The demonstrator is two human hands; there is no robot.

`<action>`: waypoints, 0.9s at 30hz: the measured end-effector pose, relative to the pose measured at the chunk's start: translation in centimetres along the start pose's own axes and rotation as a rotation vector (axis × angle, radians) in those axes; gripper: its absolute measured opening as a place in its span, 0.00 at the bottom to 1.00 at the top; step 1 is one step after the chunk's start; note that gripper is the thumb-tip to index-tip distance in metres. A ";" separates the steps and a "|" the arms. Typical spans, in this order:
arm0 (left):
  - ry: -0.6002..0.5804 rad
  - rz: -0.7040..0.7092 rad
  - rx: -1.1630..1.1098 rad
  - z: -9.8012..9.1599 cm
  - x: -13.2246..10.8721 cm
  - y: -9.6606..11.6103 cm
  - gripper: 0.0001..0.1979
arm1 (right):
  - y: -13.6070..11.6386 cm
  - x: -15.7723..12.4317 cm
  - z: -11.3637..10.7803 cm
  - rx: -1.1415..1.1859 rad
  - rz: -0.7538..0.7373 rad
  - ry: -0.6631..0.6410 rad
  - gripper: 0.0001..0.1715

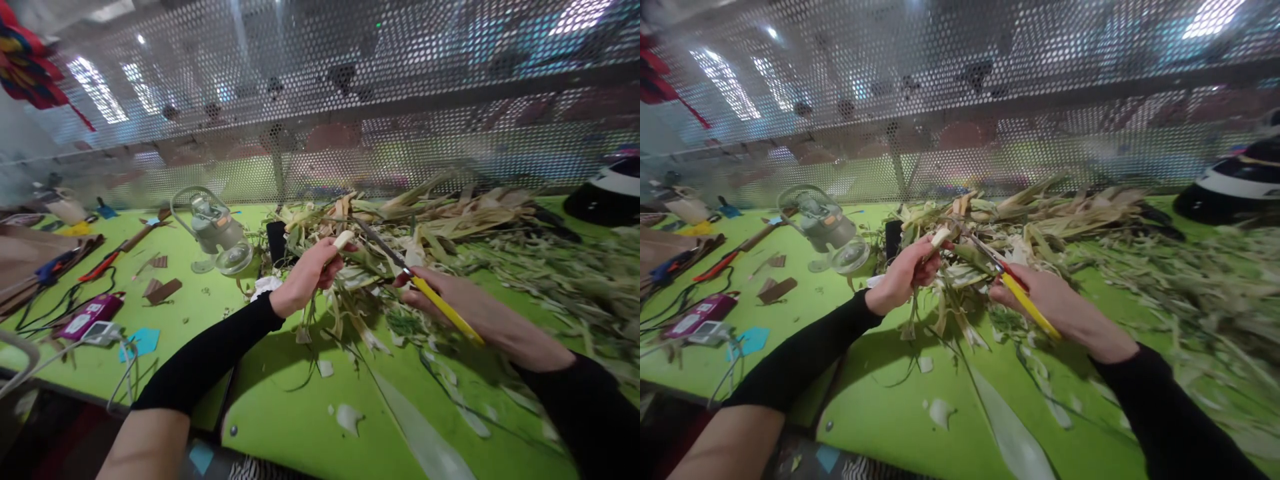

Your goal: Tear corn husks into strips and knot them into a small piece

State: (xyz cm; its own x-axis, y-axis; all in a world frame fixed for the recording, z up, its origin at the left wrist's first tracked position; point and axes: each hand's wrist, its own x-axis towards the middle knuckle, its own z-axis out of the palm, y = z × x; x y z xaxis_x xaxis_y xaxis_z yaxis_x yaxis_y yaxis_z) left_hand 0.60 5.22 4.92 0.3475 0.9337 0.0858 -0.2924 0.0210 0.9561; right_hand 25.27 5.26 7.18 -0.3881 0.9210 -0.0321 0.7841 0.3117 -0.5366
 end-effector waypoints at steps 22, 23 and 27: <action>0.100 0.079 0.148 1.3 0.2 -1.2 0.14 | -0.7 -0.3 1.4 -0.156 0.027 0.042 0.31; 0.098 0.079 0.136 1.4 0.2 -1.3 0.14 | -0.9 -0.4 1.4 -0.159 0.027 0.045 0.32; 0.089 0.064 0.105 1.4 0.0 -1.4 0.14 | -1.3 -0.7 1.3 -0.153 0.041 0.089 0.42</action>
State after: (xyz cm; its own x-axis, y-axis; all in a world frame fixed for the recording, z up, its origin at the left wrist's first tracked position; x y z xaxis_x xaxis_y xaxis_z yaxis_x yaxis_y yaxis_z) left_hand 2.24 4.70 4.00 0.2493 0.9601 0.1266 -0.2149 -0.0727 0.9739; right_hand 23.91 3.91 6.77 -0.3153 0.9486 0.0271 0.8657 0.2992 -0.4012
